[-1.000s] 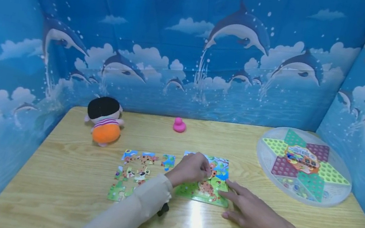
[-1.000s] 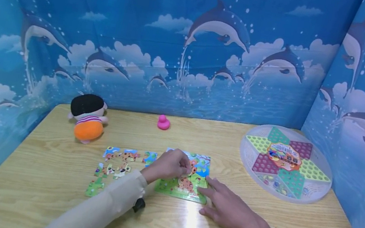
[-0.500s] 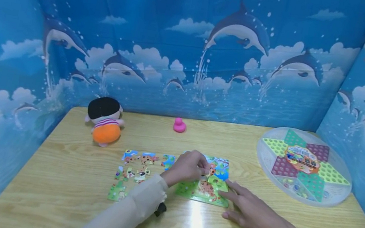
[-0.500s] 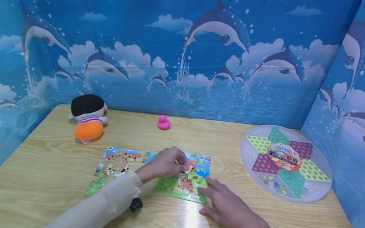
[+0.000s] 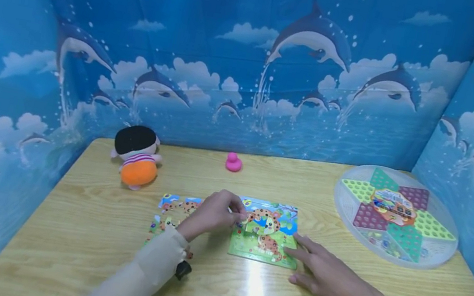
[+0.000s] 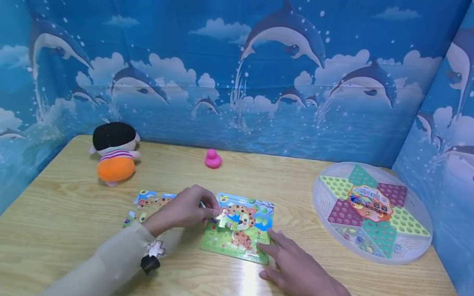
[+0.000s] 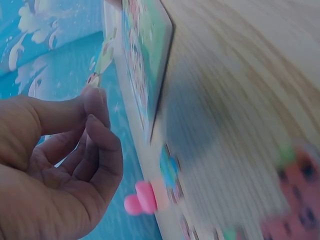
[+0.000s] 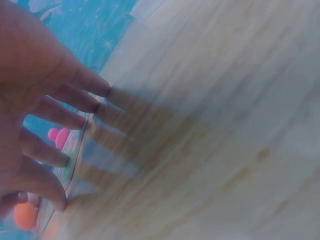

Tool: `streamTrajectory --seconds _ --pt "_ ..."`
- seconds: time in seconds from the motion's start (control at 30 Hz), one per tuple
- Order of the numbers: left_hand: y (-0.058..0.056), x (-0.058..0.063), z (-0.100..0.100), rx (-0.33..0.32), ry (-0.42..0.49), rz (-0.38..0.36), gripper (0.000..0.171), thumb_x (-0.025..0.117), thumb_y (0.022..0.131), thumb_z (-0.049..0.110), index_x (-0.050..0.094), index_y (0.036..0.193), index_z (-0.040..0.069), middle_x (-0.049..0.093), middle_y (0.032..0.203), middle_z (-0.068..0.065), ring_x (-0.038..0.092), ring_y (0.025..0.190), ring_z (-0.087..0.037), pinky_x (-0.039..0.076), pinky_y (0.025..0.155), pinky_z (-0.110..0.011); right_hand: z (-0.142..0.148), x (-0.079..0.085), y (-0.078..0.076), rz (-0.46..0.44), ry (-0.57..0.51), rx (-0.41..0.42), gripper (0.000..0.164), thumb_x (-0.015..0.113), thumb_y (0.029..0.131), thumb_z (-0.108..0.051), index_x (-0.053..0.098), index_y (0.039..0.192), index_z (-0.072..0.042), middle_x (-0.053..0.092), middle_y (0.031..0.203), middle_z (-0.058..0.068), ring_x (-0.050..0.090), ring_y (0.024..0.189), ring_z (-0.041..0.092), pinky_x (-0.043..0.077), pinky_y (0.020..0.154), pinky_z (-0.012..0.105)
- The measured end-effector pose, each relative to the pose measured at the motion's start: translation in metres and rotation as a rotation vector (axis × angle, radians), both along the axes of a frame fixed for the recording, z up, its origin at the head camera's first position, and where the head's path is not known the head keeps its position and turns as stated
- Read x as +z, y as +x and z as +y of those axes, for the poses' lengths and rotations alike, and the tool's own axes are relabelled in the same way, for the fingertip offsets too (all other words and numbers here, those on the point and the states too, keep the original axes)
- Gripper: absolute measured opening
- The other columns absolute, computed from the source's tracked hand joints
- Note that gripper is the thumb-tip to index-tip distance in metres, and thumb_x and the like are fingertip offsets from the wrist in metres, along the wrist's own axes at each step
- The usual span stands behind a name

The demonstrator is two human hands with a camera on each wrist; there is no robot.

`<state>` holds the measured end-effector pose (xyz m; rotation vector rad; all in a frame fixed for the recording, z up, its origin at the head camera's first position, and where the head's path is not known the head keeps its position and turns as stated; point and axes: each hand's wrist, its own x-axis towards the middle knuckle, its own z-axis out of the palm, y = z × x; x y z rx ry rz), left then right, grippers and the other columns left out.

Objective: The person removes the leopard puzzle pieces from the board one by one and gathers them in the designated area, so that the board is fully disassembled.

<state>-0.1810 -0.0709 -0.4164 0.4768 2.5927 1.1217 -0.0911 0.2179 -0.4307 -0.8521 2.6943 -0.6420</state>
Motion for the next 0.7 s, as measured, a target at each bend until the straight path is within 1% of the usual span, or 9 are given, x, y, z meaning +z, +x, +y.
streamTrajectory --seconds 0.1,0.23,0.43,0.57,0.7 --pt "0.003 0.001 -0.015 0.020 0.012 -0.014 0.008 0.074 0.092 0.012 0.072 0.084 0.012 0.068 0.080 0.000 0.064 0.068 -0.016 0.053 0.068 -0.032 0.000 0.000 0.000 0.003 0.007 -0.008 0.053 0.070 0.096 -0.032 0.059 0.140 -0.007 0.036 0.155 0.029 0.037 0.140 0.049 0.038 0.107 0.063" --pt "0.006 0.000 -0.033 0.063 0.029 -0.059 0.008 0.073 0.092 0.009 0.071 0.085 0.010 0.068 0.083 -0.003 0.066 0.068 -0.019 0.054 0.064 -0.032 0.000 -0.001 0.001 0.010 0.012 -0.012 0.052 0.071 0.095 -0.030 0.059 0.140 -0.006 0.036 0.155 0.029 0.037 0.140 0.048 0.038 0.108 0.062" --pt "0.010 -0.002 -0.054 0.127 -0.017 -0.079 0.009 0.072 0.093 0.009 0.071 0.085 0.010 0.067 0.082 -0.003 0.065 0.066 -0.017 0.051 0.060 -0.030 0.000 0.002 0.001 0.020 0.001 0.006 0.052 0.070 0.096 -0.031 0.059 0.140 -0.006 0.037 0.154 0.030 0.038 0.139 0.050 0.039 0.106 0.064" --pt "0.012 -0.003 -0.066 0.169 -0.039 -0.111 0.009 0.072 0.093 0.008 0.071 0.085 0.010 0.066 0.082 -0.003 0.063 0.066 -0.017 0.052 0.060 -0.029 -0.001 0.002 0.001 0.011 -0.002 0.003 0.052 0.070 0.096 -0.033 0.059 0.140 -0.007 0.037 0.154 0.029 0.038 0.139 0.050 0.039 0.106 0.064" --pt "0.014 -0.003 -0.075 0.174 -0.039 -0.129 0.010 0.072 0.092 0.004 0.072 0.084 0.008 0.065 0.080 -0.004 0.062 0.065 -0.017 0.053 0.061 -0.030 0.000 0.002 0.001 0.015 -0.003 0.002 0.053 0.070 0.096 -0.033 0.059 0.140 -0.007 0.037 0.154 0.029 0.038 0.139 0.050 0.039 0.106 0.064"
